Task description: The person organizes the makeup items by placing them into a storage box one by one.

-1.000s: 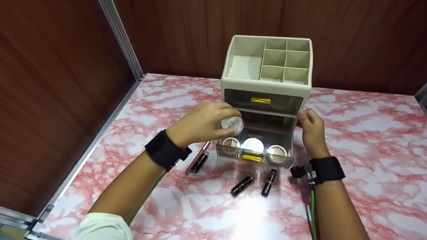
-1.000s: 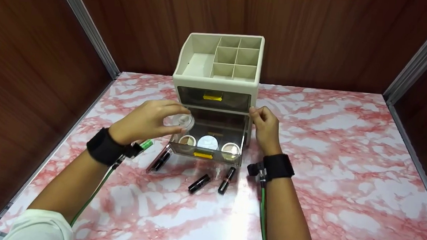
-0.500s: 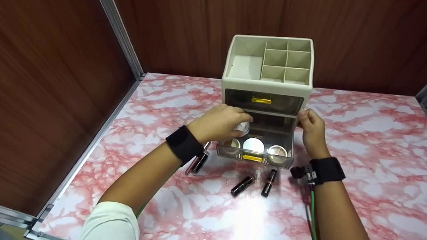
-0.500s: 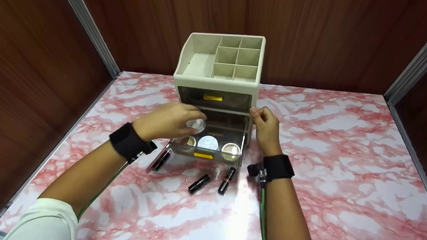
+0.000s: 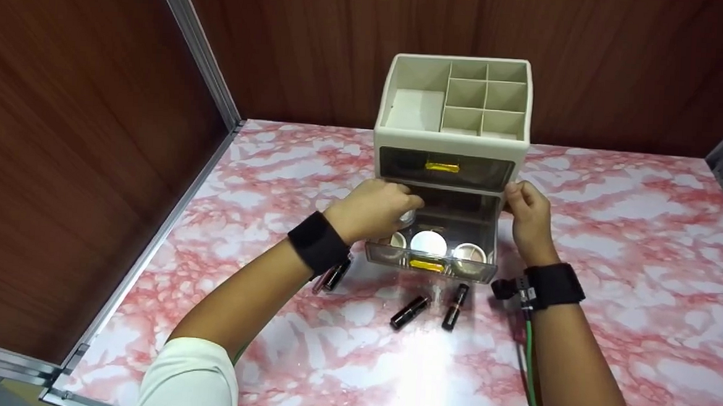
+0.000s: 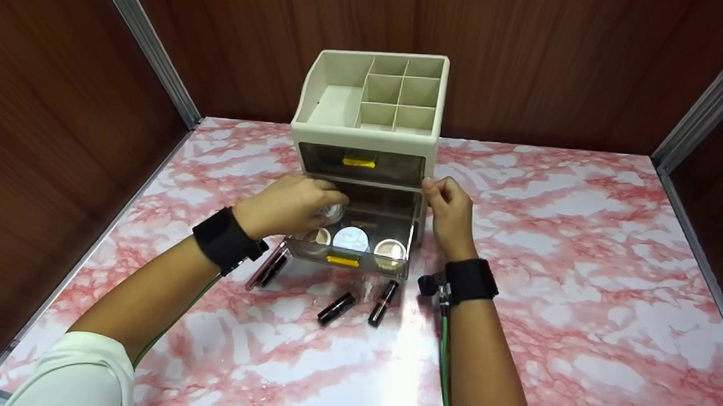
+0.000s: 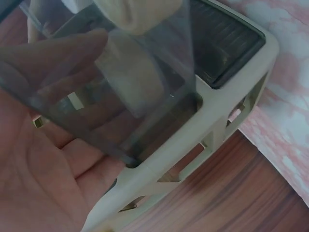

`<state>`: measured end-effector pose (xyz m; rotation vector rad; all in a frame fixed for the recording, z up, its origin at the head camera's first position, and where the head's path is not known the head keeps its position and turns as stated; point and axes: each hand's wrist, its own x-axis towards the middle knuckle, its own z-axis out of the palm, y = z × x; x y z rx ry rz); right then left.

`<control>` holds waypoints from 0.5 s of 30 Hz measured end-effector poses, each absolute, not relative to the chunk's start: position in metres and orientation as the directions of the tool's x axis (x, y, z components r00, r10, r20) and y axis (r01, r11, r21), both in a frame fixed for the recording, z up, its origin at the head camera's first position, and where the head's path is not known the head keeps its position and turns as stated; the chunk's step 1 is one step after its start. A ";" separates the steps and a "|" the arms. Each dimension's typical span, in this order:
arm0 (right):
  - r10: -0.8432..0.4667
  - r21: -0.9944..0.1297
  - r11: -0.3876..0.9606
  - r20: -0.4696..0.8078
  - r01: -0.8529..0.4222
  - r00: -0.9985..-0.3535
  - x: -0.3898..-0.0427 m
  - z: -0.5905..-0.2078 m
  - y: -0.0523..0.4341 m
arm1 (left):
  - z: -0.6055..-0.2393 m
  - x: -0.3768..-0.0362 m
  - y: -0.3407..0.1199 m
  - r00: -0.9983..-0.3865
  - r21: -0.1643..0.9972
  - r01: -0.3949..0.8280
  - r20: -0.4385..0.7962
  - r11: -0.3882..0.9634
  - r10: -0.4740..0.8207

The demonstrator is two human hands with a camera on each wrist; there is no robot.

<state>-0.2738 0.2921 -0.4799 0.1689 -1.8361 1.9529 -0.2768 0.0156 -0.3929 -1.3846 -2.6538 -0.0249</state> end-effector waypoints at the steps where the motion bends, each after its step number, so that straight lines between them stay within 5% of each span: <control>1: 0.237 -0.915 -0.018 0.388 -0.404 -0.891 -0.274 -0.480 0.292 | -0.393 -0.276 0.015 -0.563 -0.053 0.817 0.140 0.574 0.814; 15: 0.235 -0.918 -0.045 0.373 -0.393 -0.898 -0.272 -0.478 0.291 | -0.397 -0.279 0.013 -0.527 -0.035 0.843 0.140 0.536 0.838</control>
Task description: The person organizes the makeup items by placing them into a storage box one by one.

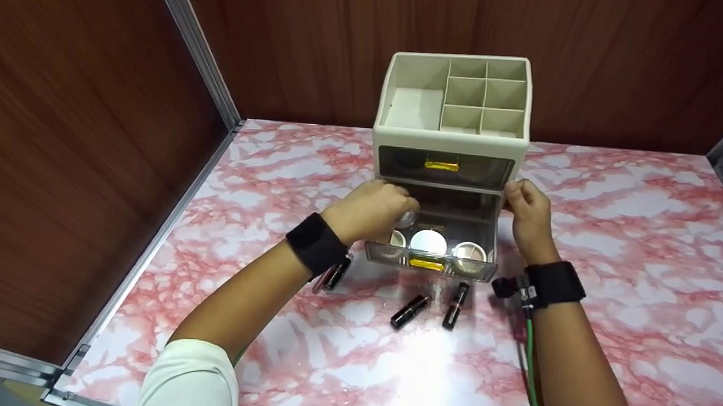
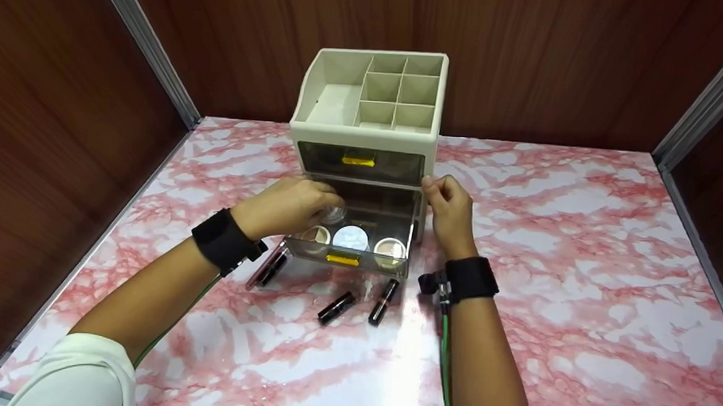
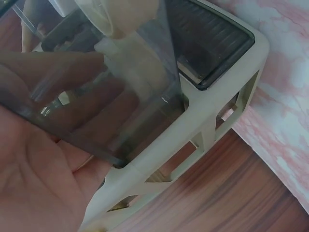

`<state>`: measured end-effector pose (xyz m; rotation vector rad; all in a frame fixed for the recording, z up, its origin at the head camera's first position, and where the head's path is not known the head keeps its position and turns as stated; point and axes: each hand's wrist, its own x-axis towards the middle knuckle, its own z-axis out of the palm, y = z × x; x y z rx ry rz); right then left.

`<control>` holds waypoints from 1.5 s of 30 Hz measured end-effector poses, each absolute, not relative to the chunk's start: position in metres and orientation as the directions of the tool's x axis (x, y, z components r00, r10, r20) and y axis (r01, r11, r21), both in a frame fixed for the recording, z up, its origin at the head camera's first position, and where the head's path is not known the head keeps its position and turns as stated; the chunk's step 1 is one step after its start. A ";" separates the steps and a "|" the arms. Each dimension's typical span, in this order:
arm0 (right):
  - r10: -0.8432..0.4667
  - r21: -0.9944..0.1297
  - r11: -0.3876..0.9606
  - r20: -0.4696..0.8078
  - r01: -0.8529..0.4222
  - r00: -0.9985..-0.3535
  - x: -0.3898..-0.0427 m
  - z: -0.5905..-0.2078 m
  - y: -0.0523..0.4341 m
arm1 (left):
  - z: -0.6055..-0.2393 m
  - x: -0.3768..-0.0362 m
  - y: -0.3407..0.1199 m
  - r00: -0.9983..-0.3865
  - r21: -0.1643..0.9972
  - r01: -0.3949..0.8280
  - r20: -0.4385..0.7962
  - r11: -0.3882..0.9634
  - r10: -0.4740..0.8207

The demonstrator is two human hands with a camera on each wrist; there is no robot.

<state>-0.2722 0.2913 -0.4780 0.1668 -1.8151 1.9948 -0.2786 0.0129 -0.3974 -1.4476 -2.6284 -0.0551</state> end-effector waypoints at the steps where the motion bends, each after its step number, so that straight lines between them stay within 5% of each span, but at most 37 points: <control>1: 0.238 -0.918 -0.039 0.374 -0.394 -0.896 -0.273 -0.478 0.291 | -0.398 -0.279 0.013 -0.529 -0.030 0.843 0.131 0.537 0.838; 21: 0.229 -0.908 -0.018 0.404 -0.419 -0.886 -0.275 -0.480 0.294 | -0.392 -0.275 0.011 -0.536 0.028 0.844 0.071 0.536 0.841; 27: 0.236 -0.916 -0.004 0.388 -0.400 -0.891 -0.275 -0.481 0.294 | -0.393 -0.273 0.004 -0.502 0.086 0.865 0.184 0.495 0.845; 35: 0.236 -0.918 -0.016 0.381 -0.395 -0.894 -0.275 -0.476 0.295 | -0.385 -0.263 -0.016 -0.534 0.232 0.845 0.420 0.483 0.734; 45: 0.211 -0.919 -0.031 0.379 -0.394 -0.901 -0.273 -0.477 0.294 | -0.379 -0.258 -0.049 -0.672 0.471 0.740 0.538 0.480 0.509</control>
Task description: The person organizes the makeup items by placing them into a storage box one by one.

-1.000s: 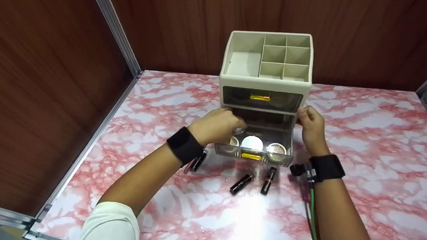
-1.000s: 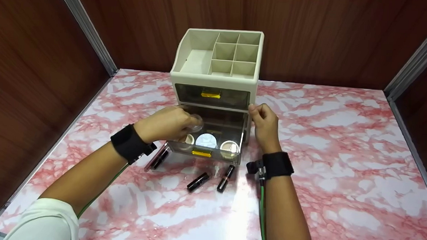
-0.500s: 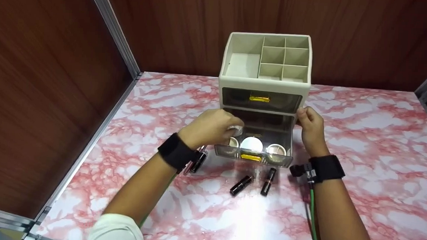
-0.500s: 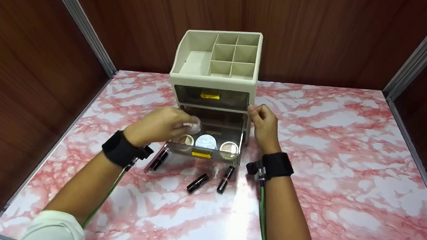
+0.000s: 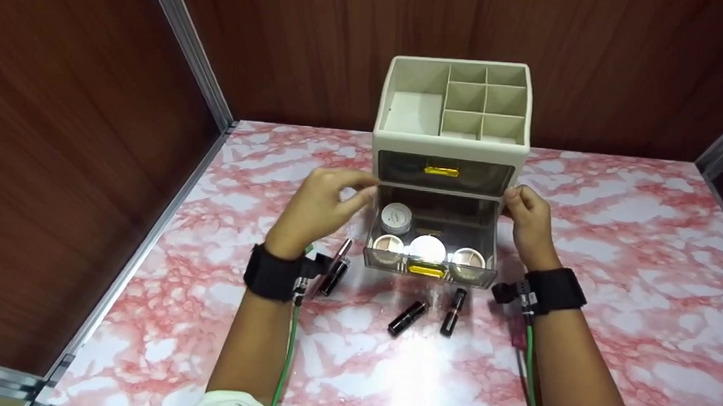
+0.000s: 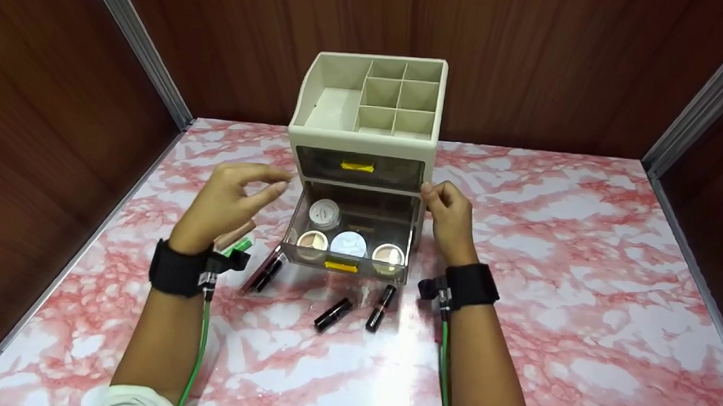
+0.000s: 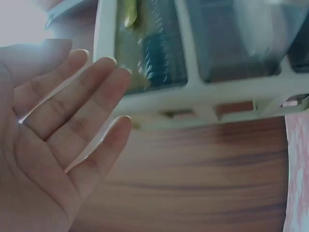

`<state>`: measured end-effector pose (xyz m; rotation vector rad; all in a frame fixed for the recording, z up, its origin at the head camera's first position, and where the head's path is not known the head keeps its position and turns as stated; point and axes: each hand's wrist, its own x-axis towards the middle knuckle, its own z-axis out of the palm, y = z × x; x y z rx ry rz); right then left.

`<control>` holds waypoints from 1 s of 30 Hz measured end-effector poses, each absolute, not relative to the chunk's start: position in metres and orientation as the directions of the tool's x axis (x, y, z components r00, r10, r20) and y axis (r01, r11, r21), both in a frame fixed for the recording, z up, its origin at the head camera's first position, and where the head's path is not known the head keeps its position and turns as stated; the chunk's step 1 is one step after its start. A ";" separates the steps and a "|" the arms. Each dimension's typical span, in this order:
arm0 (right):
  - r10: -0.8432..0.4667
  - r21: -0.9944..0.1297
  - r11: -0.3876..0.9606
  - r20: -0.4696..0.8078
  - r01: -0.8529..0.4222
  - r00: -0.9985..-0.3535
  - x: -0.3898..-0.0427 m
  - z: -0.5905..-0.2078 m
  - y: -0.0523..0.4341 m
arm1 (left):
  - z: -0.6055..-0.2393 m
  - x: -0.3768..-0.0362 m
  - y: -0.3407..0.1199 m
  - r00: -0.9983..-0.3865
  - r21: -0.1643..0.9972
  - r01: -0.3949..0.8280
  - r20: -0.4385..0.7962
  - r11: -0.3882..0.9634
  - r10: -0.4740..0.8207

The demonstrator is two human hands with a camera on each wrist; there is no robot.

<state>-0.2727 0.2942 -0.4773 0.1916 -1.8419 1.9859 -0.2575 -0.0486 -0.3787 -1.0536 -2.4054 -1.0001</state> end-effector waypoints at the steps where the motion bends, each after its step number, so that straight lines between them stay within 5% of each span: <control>1: 0.207 -0.919 -0.036 0.378 -0.393 -0.902 -0.273 -0.478 0.293 | -0.381 -0.257 -0.053 -0.678 0.475 0.735 0.536 0.484 0.504; 12: 0.157 -0.933 -0.016 0.353 -0.360 -0.922 -0.270 -0.473 0.301 | -0.382 -0.250 -0.064 -0.732 0.489 0.667 0.293 0.562 0.615; 17: 0.100 -0.886 0.367 0.342 -0.285 -0.934 -0.259 -0.462 0.319 | -0.378 -0.248 -0.056 -0.767 0.466 0.594 0.084 0.656 0.636; 22: -0.065 -0.610 0.776 0.178 -0.162 -0.982 -0.241 -0.433 0.334 | -0.381 -0.246 -0.051 -0.804 0.409 0.517 -0.069 0.752 0.591; 27: -0.202 -0.520 0.848 -0.135 -0.104 -0.970 -0.215 -0.396 0.334 | -0.384 -0.244 -0.054 -0.815 0.404 0.481 -0.121 0.778 0.567; 30: -0.298 -0.532 0.833 -0.196 -0.154 -0.934 -0.202 -0.382 0.320 | -0.383 -0.243 -0.056 -0.808 0.387 0.496 -0.121 0.777 0.576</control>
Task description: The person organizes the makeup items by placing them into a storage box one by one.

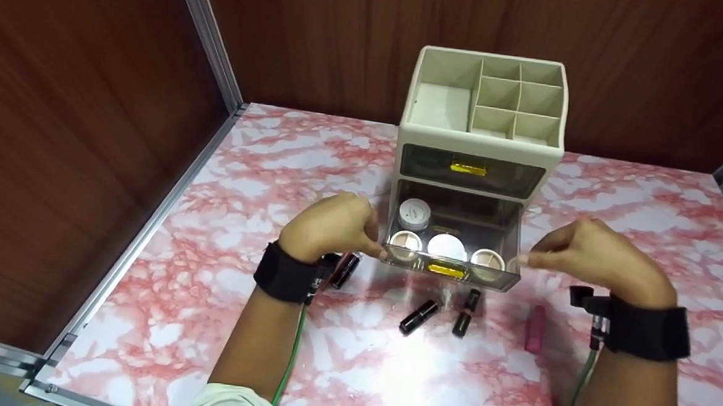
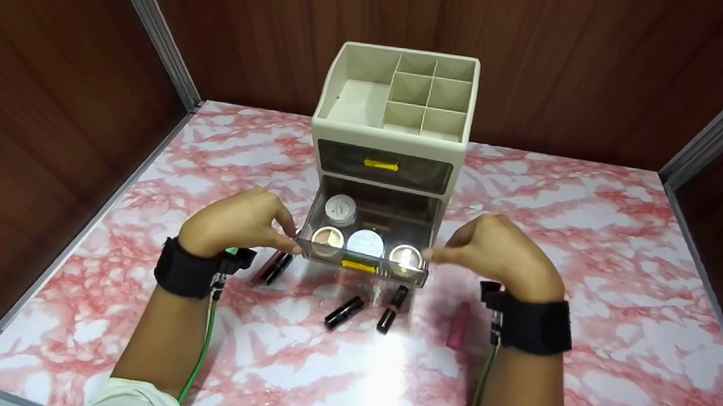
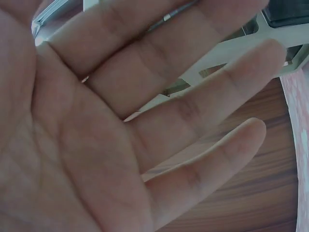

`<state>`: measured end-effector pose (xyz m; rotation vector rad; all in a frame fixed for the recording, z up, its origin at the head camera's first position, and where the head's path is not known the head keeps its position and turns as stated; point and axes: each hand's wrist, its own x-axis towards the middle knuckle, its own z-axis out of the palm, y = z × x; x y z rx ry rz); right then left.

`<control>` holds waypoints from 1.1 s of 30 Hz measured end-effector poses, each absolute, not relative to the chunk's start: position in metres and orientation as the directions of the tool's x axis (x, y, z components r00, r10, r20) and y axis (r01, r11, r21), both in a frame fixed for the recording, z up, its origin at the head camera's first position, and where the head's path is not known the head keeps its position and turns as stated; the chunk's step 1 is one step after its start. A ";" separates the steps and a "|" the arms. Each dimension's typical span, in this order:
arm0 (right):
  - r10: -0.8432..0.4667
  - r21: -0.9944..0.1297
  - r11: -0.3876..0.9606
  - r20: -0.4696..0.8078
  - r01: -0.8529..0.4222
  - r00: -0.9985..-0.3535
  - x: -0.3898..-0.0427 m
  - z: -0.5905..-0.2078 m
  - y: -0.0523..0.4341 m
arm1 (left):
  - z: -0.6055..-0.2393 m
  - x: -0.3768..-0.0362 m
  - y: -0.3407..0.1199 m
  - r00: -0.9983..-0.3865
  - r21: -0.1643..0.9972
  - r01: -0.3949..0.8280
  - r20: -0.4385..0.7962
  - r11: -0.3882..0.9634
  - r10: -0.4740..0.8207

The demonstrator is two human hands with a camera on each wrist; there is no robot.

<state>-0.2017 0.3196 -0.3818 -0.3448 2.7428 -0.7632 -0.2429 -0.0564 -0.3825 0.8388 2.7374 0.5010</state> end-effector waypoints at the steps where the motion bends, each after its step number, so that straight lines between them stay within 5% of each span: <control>1: -0.320 -0.524 0.833 -0.201 -0.174 -0.926 -0.198 -0.379 0.315 | -0.382 -0.243 -0.056 -0.804 0.380 0.504 -0.120 0.775 0.582; 8: -0.398 -0.515 0.834 -0.314 -0.198 -0.862 -0.195 -0.376 0.296 | -0.382 -0.242 -0.053 -0.774 0.385 0.539 -0.124 0.749 0.621; 17: -0.500 -0.542 0.789 -0.290 -0.291 -0.816 -0.199 -0.381 0.297 | -0.386 -0.240 -0.047 -0.769 0.372 0.555 -0.109 0.744 0.629; 33: -0.465 -0.497 0.806 -0.196 -0.321 -0.863 -0.198 -0.378 0.297 | -0.386 -0.243 -0.046 -0.770 0.329 0.596 -0.026 0.733 0.638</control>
